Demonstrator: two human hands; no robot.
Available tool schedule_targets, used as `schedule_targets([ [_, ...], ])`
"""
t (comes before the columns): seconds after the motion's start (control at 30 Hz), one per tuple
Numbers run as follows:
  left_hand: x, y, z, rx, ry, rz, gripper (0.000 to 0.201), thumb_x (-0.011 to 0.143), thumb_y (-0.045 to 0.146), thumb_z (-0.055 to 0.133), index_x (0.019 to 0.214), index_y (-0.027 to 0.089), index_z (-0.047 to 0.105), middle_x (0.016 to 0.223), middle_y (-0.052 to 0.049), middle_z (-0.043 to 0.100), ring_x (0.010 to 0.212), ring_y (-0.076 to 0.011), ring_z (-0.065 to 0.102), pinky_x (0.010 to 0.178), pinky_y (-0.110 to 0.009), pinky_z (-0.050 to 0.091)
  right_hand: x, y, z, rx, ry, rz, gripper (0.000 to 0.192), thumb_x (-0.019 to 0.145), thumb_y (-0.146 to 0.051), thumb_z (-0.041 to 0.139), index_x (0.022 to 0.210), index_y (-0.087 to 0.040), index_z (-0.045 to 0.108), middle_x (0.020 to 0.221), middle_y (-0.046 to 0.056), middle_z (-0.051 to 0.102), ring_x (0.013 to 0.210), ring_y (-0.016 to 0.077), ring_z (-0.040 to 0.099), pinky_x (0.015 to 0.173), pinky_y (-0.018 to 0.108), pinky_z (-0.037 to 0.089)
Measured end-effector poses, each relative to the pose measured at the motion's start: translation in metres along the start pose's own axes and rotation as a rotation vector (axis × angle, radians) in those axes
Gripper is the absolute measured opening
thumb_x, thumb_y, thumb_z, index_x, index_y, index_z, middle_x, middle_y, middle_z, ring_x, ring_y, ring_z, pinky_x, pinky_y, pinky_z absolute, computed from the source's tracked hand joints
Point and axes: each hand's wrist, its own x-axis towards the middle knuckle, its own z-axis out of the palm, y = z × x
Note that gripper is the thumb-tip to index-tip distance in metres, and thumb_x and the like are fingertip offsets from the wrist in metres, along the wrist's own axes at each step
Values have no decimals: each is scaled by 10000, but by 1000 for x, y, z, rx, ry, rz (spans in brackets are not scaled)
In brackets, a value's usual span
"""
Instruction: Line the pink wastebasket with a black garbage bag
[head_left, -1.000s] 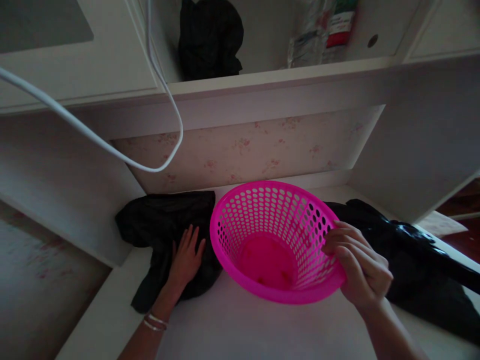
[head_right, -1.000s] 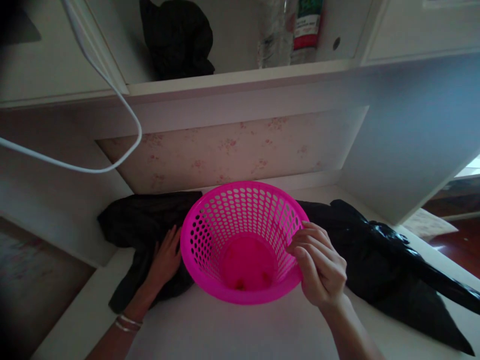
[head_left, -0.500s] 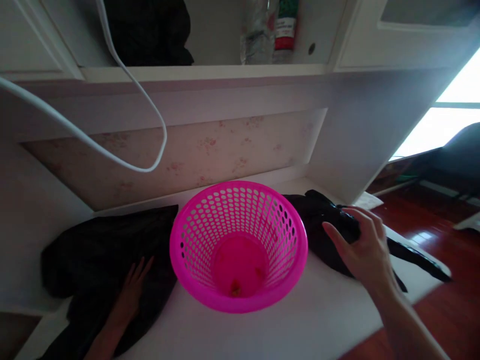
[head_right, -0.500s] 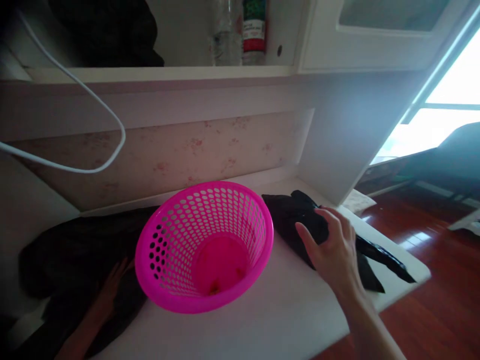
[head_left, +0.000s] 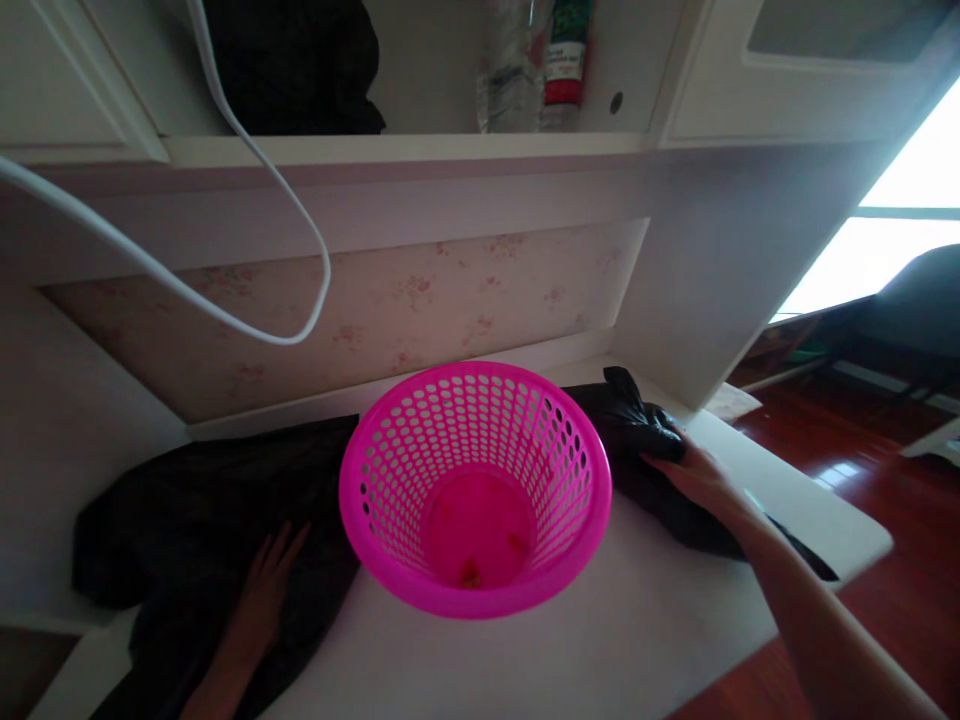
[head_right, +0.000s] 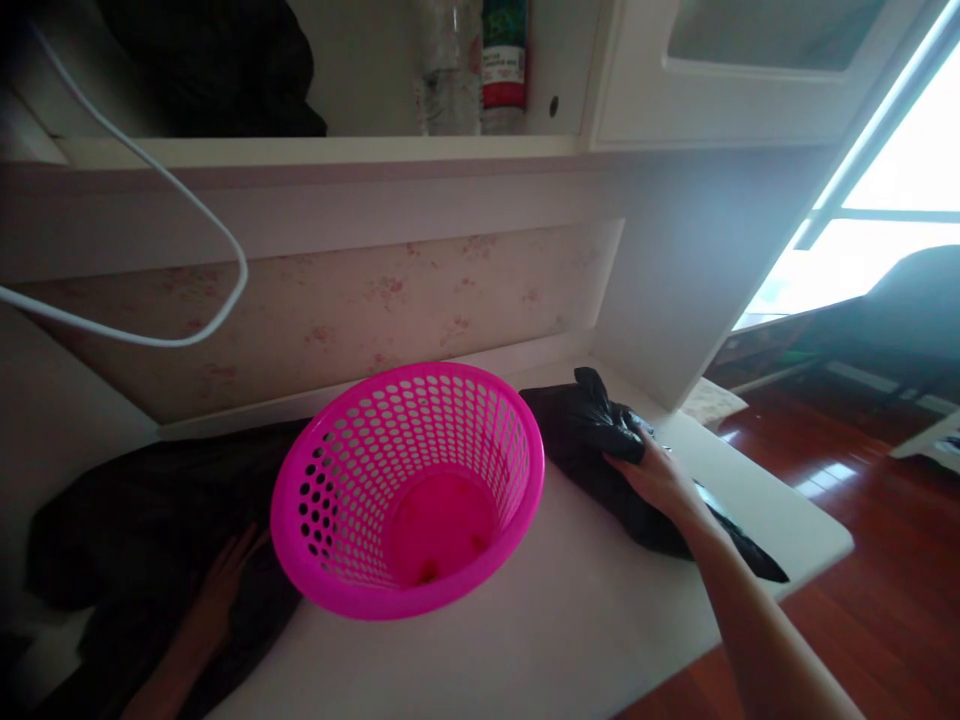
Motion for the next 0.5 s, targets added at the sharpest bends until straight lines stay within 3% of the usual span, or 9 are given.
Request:
schedule_targets([
  [0.07, -1, -2, 4, -17, 2, -3, 830, 834, 95, 446, 1652, 229, 421, 1580, -183, 573, 1495, -386, 502, 1164, -618, 462, 3, 2, -5, 43, 41, -18, 462, 856, -473, 667, 1164, -140, 756, 922, 158, 773, 842, 345, 741, 706, 424, 545],
  [0.13, -1, -4, 7, -41, 7, -5, 835, 834, 96, 450, 1655, 243, 415, 1588, -176, 567, 1508, -388, 486, 1179, -618, 448, 7, 4, -16, 84, 118, -38, 336, 830, -405, 680, 1053, -172, 776, 883, 139, 771, 798, 328, 724, 668, 407, 520],
  [0.37, -2, -12, 22, -180, 51, -18, 858, 794, 96, 457, 1639, 245, 436, 1544, -162, 608, 1527, -368, 462, 1240, -615, 379, 17, -5, -74, 169, 411, -171, 192, 702, -283, 789, 894, -272, 786, 908, 96, 741, 771, 273, 653, 680, 396, 442],
  [0.5, 2, -20, 34, -299, 93, -75, 692, 826, 139, 417, 1487, 215, 610, 1516, -165, 626, 1513, -360, 485, 1224, -596, 417, 8, -31, -119, 180, 578, -214, 178, 708, -247, 808, 884, -268, 791, 901, 94, 710, 797, 257, 637, 738, 426, 418],
])
